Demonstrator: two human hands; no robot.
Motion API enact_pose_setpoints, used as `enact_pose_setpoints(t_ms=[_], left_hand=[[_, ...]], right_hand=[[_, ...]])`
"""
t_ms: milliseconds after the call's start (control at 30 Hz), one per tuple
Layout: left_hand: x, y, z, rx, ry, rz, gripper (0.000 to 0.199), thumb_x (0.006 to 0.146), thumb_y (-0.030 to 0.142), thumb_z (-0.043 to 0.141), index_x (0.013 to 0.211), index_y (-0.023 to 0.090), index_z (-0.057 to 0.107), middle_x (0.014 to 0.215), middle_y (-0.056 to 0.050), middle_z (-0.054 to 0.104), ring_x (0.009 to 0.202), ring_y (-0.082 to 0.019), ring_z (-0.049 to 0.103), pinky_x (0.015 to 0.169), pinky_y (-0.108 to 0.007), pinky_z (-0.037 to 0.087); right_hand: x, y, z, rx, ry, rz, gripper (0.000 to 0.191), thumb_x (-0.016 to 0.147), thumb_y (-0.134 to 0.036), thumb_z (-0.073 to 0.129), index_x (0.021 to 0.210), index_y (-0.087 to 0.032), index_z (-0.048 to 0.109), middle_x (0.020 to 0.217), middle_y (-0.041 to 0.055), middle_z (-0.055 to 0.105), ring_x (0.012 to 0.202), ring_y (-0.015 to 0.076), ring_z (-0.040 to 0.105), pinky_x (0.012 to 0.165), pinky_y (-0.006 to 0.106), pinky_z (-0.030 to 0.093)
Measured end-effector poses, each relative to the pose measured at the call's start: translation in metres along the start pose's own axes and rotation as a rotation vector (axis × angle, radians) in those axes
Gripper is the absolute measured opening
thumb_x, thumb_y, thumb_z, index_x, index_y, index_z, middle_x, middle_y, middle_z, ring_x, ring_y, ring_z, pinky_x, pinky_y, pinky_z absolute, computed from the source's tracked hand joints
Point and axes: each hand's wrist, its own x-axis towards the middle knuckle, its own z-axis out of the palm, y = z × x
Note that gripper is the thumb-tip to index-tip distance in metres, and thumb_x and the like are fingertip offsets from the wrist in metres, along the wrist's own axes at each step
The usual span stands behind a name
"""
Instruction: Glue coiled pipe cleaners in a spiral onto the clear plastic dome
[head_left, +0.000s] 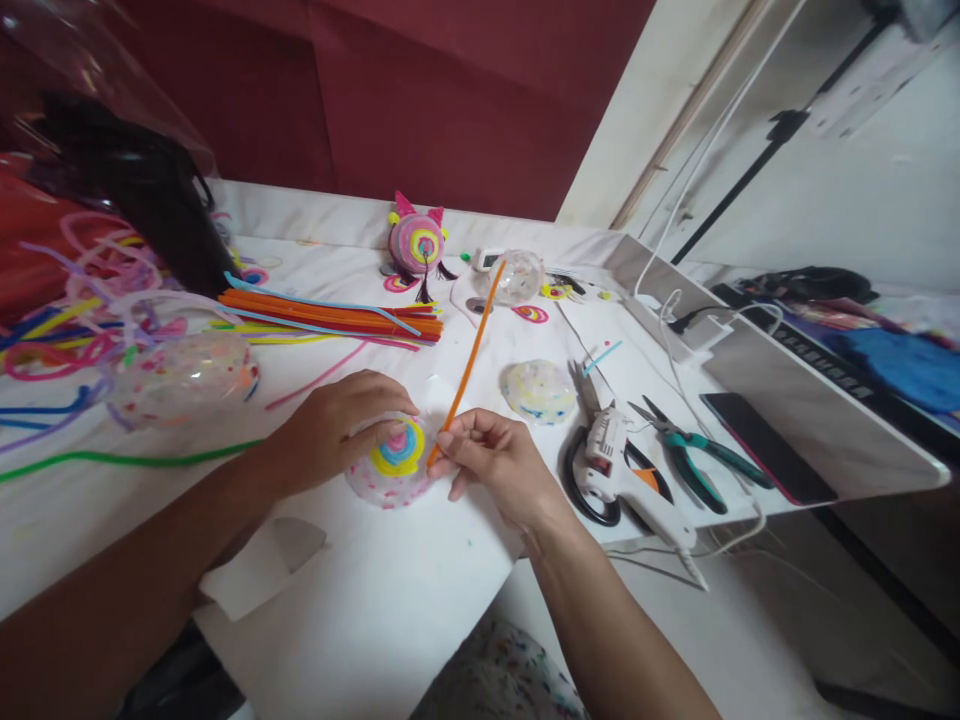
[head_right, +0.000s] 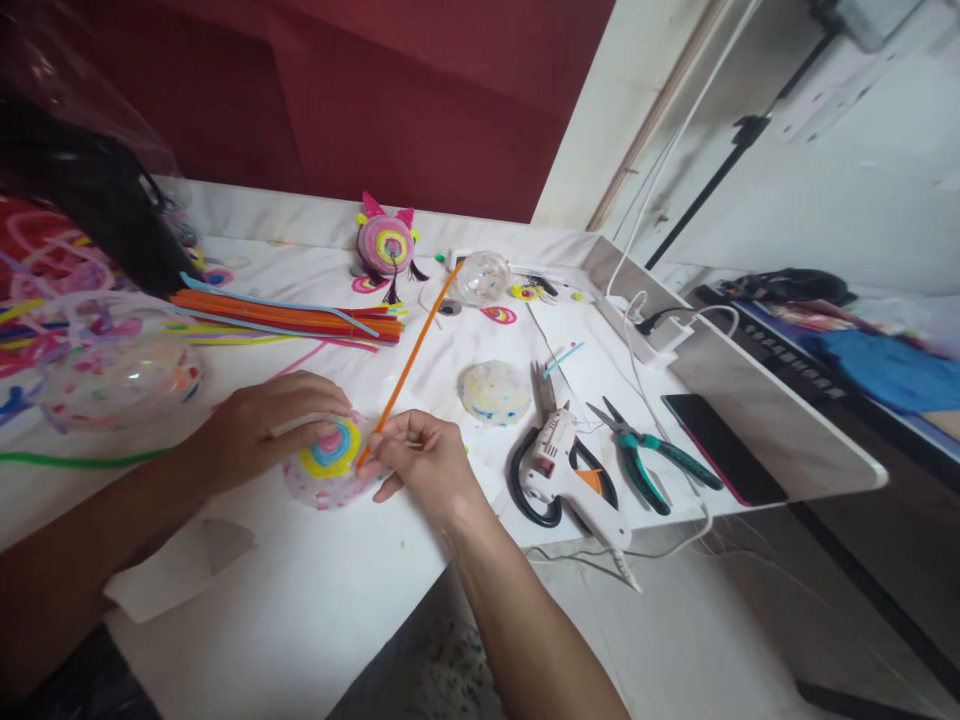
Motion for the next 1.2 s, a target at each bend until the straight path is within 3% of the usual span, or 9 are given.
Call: enact_pose_setpoints(t_ms=[300,467,567,767,900,1033,1100,1167,1200], left_hand=[[-0.005,0.006,-0.002,0.03,0.078,0.182,0.021,0.111,0.033,0.055,0.116,0.026,0.074,0.113,-0.002,0.076,0.104,-0.018,0.07,0.098,-0.03,0.055],[-0.008,0.005,0.0,0.074,-0.01,0.068,0.031,0.111,0.041,0.049,0.116,0.027,0.077,0.116,-0.005,0.077,0.11,-0.023,0.069,0.101,-0.037,0.056],[-0.011,0.002,0.002,0.118,0.032,0.048,0.036,0.111,0.045,0.047,0.119,0.029,0.077,0.122,-0.006,0.076,0.112,-0.023,0.07,0.102,-0.037,0.058],[-0.01,0.007,-0.001,0.316,0.213,0.259,0.037,0.11,0.026,0.052,0.144,0.038,0.064,0.153,-0.004,0.066,0.136,-0.025,0.063,0.115,-0.043,0.051],[-0.01,0.014,-0.008,0.357,0.168,0.361,0.037,0.111,0.021,0.052,0.14,0.04,0.064,0.15,-0.001,0.07,0.148,-0.025,0.056,0.122,-0.047,0.042],[-0.012,0.003,-0.02,0.332,0.124,0.441,0.029,0.108,0.021,0.055,0.126,0.04,0.069,0.145,0.004,0.074,0.144,-0.024,0.059,0.127,-0.055,0.035],[-0.012,-0.009,-0.024,0.336,0.069,0.542,0.038,0.105,0.018,0.055,0.13,0.042,0.069,0.128,0.008,0.081,0.128,-0.021,0.069,0.127,-0.049,0.036],[-0.014,-0.023,-0.023,0.311,0.055,0.546,0.053,0.103,0.014,0.051,0.142,0.047,0.065,0.116,0.009,0.083,0.108,-0.019,0.073,0.124,-0.044,0.039],[-0.016,-0.031,-0.021,0.287,0.122,0.532,0.059,0.102,0.014,0.047,0.146,0.049,0.063,0.111,0.008,0.082,0.1,-0.021,0.072,0.12,-0.044,0.042]], right_hand=[[0.001,0.003,0.007,-0.008,0.03,0.011,0.034,0.067,-0.032,0.097,0.077,-0.02,0.067,0.061,-0.0036,0.072,0.055,0.0169,0.075,0.037,0.017,0.047],[0.0,-0.001,0.009,-0.053,0.087,-0.006,0.033,0.066,-0.035,0.095,0.074,-0.02,0.067,0.058,-0.0028,0.071,0.049,0.0132,0.067,0.036,0.017,0.041],[-0.001,-0.009,0.01,-0.07,0.092,-0.008,0.033,0.063,-0.036,0.094,0.071,-0.02,0.067,0.055,-0.0034,0.07,0.043,0.0096,0.056,0.035,0.018,0.037],[-0.007,-0.019,0.019,-0.146,-0.032,-0.004,0.02,0.067,-0.027,0.083,0.067,-0.022,0.065,0.052,-0.0069,0.064,0.045,0.0078,0.053,0.045,0.019,0.041],[-0.011,-0.015,0.03,-0.15,-0.139,0.032,0.009,0.067,-0.02,0.073,0.064,-0.021,0.065,0.058,-0.0063,0.066,0.051,0.0084,0.057,0.053,0.022,0.049],[-0.018,-0.016,0.037,-0.118,-0.23,0.052,0.013,0.07,-0.024,0.079,0.067,-0.021,0.067,0.065,-0.0052,0.067,0.056,0.0093,0.058,0.056,0.023,0.051],[-0.027,-0.022,0.033,-0.18,-0.185,-0.022,0.017,0.076,-0.031,0.083,0.073,-0.021,0.07,0.066,-0.0051,0.066,0.057,0.0096,0.056,0.056,0.023,0.048],[-0.041,-0.031,0.021,-0.369,-0.016,-0.204,0.017,0.085,-0.036,0.08,0.082,-0.022,0.073,0.071,-0.0037,0.067,0.061,0.011,0.057,0.059,0.024,0.047],[-0.049,-0.036,0.011,-0.506,0.106,-0.32,0.014,0.09,-0.035,0.077,0.086,-0.022,0.074,0.075,-0.0021,0.07,0.065,0.0124,0.06,0.062,0.026,0.048]])
